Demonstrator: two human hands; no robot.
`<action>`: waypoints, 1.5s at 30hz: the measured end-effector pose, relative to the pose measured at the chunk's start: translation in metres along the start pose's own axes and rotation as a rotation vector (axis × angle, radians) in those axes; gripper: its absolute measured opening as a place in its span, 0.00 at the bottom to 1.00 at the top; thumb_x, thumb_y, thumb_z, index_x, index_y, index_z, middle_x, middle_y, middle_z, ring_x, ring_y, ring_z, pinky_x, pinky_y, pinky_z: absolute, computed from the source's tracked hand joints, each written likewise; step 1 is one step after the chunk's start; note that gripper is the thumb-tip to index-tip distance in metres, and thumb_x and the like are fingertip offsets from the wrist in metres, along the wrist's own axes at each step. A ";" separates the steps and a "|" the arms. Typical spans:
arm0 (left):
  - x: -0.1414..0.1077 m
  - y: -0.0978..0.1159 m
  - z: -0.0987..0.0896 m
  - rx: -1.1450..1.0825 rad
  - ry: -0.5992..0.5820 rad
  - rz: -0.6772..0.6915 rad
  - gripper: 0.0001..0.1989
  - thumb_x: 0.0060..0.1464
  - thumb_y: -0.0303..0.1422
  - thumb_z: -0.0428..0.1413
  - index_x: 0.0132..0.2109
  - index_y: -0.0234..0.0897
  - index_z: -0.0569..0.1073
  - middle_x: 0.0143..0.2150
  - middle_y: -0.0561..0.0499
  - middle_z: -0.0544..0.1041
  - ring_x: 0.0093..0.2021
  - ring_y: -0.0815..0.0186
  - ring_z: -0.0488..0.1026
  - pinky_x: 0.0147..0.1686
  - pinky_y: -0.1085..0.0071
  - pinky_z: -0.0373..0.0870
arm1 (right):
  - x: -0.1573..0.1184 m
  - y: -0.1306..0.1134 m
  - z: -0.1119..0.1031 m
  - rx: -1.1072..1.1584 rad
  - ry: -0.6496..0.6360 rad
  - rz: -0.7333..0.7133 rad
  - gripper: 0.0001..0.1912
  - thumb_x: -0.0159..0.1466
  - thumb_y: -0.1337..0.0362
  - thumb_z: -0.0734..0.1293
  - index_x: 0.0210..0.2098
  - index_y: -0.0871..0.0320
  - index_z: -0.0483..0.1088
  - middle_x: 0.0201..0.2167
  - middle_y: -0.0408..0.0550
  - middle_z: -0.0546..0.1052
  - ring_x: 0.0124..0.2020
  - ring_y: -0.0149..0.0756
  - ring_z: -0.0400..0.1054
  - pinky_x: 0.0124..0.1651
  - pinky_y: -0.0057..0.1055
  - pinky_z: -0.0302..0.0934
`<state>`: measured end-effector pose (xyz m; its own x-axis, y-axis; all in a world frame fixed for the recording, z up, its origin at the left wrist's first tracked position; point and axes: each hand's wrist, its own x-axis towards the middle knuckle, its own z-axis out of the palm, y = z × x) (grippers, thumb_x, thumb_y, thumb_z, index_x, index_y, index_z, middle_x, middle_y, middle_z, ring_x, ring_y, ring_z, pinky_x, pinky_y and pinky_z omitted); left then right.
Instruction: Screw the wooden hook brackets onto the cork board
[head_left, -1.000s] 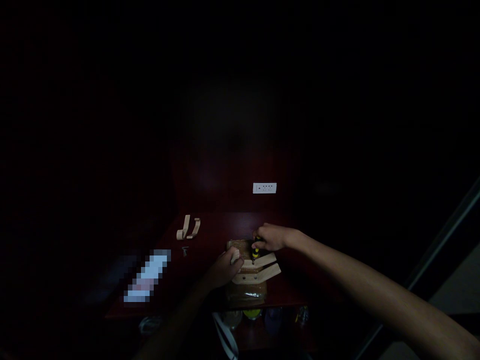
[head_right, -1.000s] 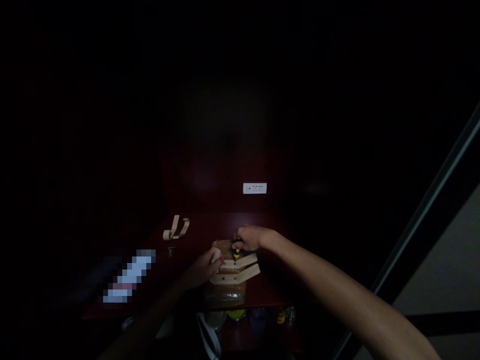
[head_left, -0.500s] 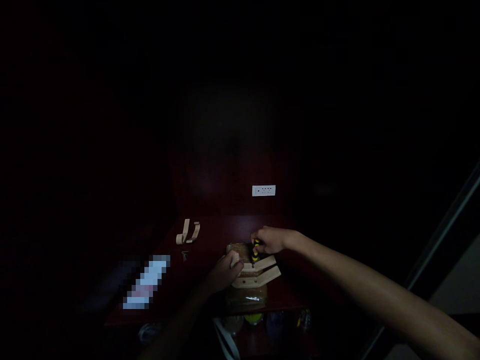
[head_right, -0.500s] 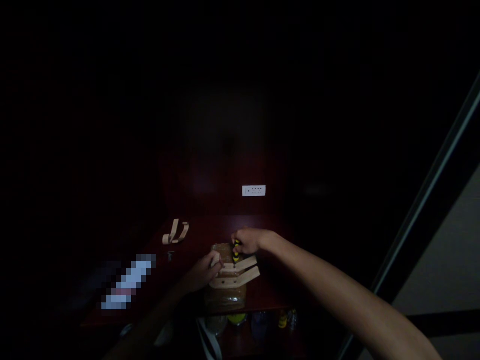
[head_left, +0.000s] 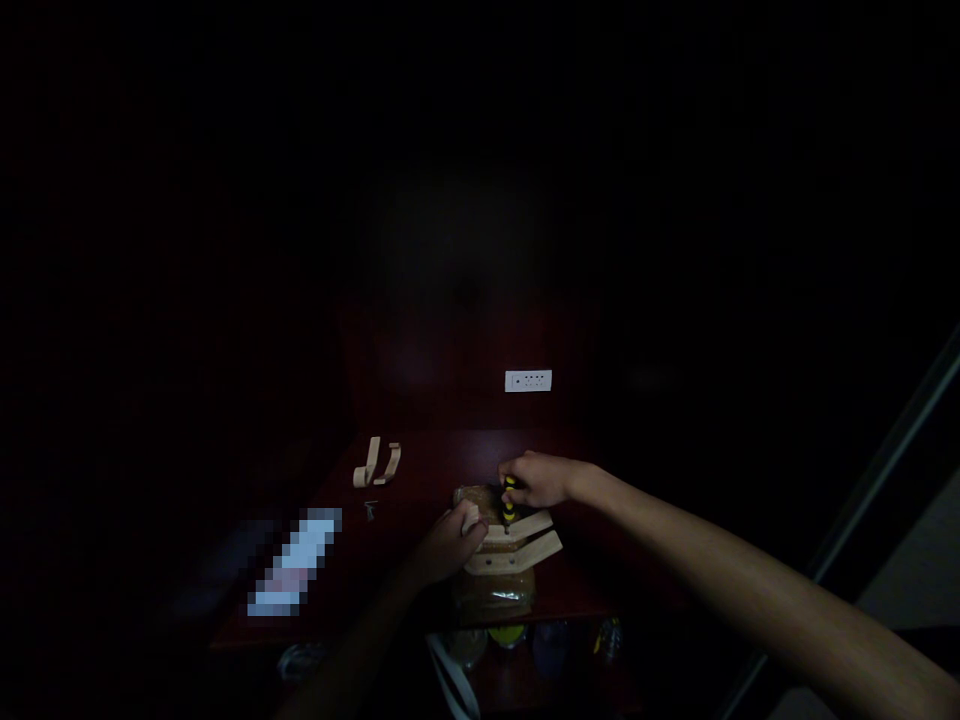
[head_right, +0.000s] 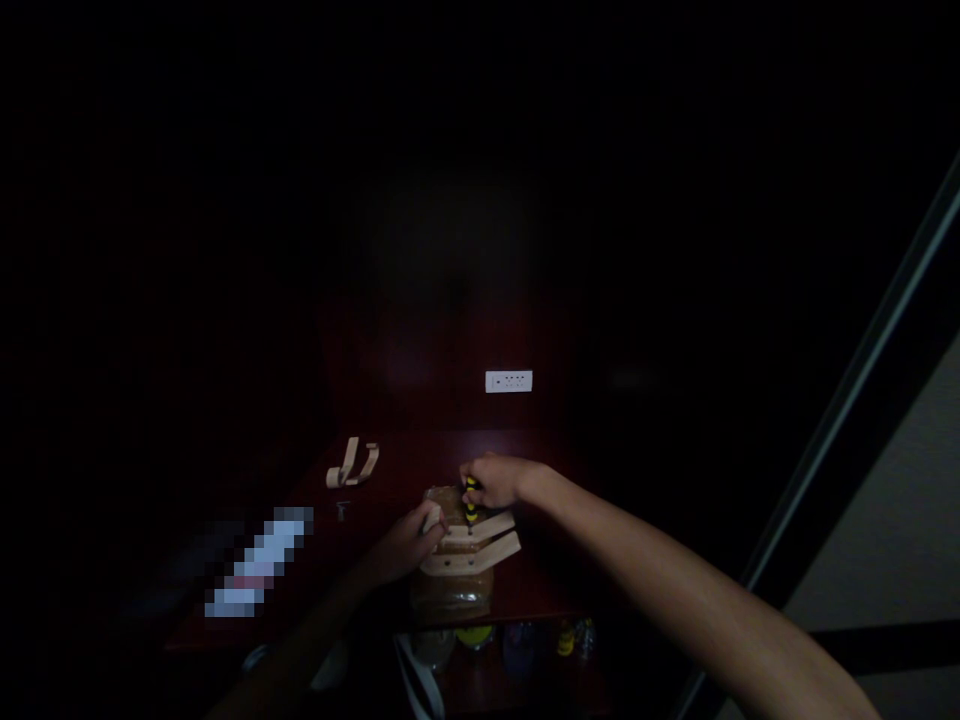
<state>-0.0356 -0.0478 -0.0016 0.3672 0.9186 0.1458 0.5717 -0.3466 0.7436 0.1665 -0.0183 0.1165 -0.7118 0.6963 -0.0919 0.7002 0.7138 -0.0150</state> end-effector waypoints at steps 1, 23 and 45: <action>0.000 0.000 0.000 -0.001 0.005 0.007 0.11 0.57 0.40 0.44 0.36 0.38 0.64 0.32 0.56 0.68 0.34 0.68 0.65 0.34 0.73 0.59 | 0.000 0.000 0.000 -0.011 0.003 -0.005 0.15 0.63 0.55 0.61 0.42 0.59 0.71 0.31 0.50 0.77 0.29 0.35 0.69 0.28 0.27 0.53; 0.001 -0.004 0.002 0.011 0.005 -0.011 0.11 0.57 0.41 0.44 0.36 0.38 0.63 0.32 0.55 0.68 0.34 0.68 0.65 0.34 0.73 0.59 | -0.001 0.004 0.001 -0.014 -0.008 -0.003 0.18 0.64 0.53 0.60 0.39 0.61 0.71 0.29 0.51 0.76 0.27 0.34 0.67 0.27 0.27 0.52; 0.000 -0.003 0.001 0.008 0.011 -0.028 0.13 0.56 0.42 0.44 0.35 0.38 0.64 0.30 0.56 0.67 0.33 0.68 0.64 0.33 0.73 0.59 | -0.004 -0.002 -0.003 -0.042 0.024 0.039 0.24 0.62 0.46 0.60 0.34 0.62 0.72 0.27 0.54 0.75 0.29 0.39 0.68 0.27 0.29 0.52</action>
<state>-0.0364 -0.0472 -0.0047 0.3429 0.9300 0.1325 0.5872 -0.3223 0.7425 0.1677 -0.0225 0.1196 -0.6857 0.7247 -0.0675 0.7246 0.6885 0.0302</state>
